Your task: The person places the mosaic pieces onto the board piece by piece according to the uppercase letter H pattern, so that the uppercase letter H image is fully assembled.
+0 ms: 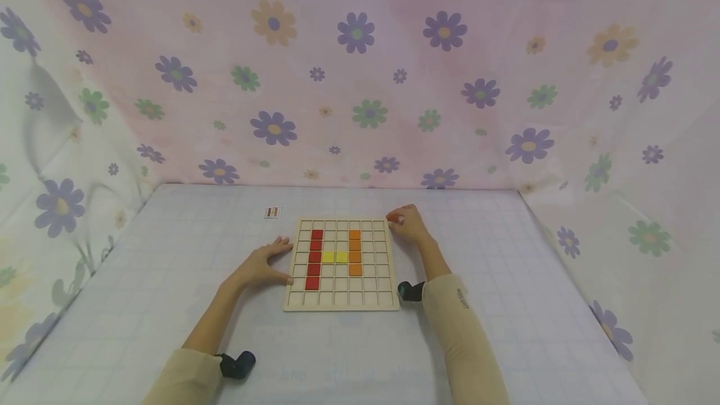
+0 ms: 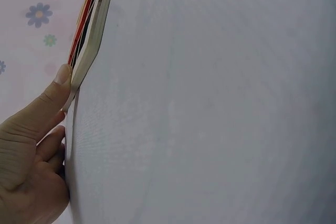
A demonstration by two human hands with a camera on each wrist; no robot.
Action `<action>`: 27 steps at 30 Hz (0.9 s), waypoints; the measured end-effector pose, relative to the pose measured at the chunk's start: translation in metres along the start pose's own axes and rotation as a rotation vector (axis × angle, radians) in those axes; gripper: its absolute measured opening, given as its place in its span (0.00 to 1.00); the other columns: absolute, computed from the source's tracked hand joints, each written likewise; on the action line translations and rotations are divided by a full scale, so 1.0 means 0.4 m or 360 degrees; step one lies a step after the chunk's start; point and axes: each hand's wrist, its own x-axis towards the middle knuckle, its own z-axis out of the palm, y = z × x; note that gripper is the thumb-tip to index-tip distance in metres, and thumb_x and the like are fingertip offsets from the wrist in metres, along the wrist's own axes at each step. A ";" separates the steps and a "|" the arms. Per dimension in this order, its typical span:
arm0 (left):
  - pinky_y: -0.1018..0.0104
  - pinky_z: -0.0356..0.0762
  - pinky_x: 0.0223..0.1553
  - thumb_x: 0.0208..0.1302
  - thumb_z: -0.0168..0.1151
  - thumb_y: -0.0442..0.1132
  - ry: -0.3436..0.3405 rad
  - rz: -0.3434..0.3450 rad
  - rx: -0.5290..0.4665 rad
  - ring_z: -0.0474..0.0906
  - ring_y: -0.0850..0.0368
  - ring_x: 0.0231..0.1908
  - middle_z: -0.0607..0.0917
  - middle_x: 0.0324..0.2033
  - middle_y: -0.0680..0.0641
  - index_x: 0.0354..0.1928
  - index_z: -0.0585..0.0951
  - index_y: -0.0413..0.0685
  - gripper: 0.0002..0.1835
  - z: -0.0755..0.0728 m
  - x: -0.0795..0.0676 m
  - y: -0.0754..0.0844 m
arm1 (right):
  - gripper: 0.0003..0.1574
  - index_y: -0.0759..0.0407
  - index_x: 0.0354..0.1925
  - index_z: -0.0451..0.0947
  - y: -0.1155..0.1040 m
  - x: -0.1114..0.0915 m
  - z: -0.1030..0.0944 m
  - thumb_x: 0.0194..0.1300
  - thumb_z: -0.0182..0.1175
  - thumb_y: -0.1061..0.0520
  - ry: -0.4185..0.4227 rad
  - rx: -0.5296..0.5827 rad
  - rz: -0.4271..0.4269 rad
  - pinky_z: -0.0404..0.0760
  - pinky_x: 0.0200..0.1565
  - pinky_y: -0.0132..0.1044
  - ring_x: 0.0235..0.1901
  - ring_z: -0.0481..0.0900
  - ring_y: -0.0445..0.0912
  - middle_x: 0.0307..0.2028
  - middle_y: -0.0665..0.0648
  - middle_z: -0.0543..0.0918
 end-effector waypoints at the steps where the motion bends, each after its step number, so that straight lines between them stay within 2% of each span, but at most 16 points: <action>1: 0.42 0.44 0.68 0.39 0.79 0.43 -0.0001 -0.0001 0.0001 0.46 0.45 0.71 0.61 0.69 0.42 0.65 0.69 0.40 0.47 0.000 0.000 -0.001 | 0.13 0.73 0.43 0.79 -0.001 -0.002 0.000 0.59 0.60 0.66 0.0006 0.0018 0.0022 0.79 0.43 0.52 0.41 0.75 0.63 0.47 0.76 0.73; 4: 0.41 0.45 0.68 0.39 0.79 0.43 0.0006 0.0019 0.0020 0.46 0.44 0.71 0.62 0.68 0.41 0.64 0.69 0.39 0.47 -0.001 -0.002 -0.004 | 0.14 0.73 0.45 0.78 -0.002 -0.007 0.003 0.60 0.60 0.66 0.0013 0.0074 0.0106 0.78 0.43 0.52 0.39 0.76 0.62 0.49 0.75 0.71; 7: 0.41 0.45 0.68 0.39 0.79 0.43 0.0016 0.0047 0.0031 0.47 0.43 0.71 0.62 0.68 0.41 0.64 0.69 0.38 0.47 -0.001 -0.004 -0.008 | 0.16 0.72 0.46 0.77 -0.001 -0.009 0.005 0.60 0.59 0.66 0.0030 0.0075 0.0158 0.77 0.43 0.51 0.39 0.75 0.60 0.45 0.73 0.74; 11: 0.41 0.46 0.68 0.39 0.79 0.43 0.0018 0.0066 0.0032 0.47 0.43 0.71 0.62 0.68 0.40 0.64 0.69 0.38 0.47 0.000 -0.004 -0.011 | 0.18 0.73 0.47 0.76 0.001 -0.009 0.006 0.57 0.59 0.66 0.0032 0.0070 0.0195 0.77 0.41 0.49 0.38 0.76 0.58 0.41 0.71 0.78; 19: 0.41 0.46 0.68 0.39 0.79 0.43 0.0013 0.0066 0.0014 0.47 0.43 0.71 0.62 0.68 0.40 0.64 0.69 0.37 0.47 0.001 -0.003 -0.012 | 0.22 0.74 0.47 0.75 0.007 -0.017 0.006 0.52 0.61 0.65 0.0082 0.0085 0.0252 0.79 0.41 0.46 0.39 0.78 0.58 0.42 0.71 0.80; 27: 0.41 0.45 0.68 0.39 0.79 0.44 0.0012 0.0052 0.0027 0.47 0.43 0.71 0.62 0.68 0.42 0.64 0.69 0.39 0.47 0.001 -0.002 -0.006 | 0.19 0.75 0.45 0.76 0.011 -0.043 0.006 0.54 0.63 0.66 0.0197 0.0255 0.0221 0.75 0.29 0.30 0.32 0.76 0.51 0.38 0.70 0.81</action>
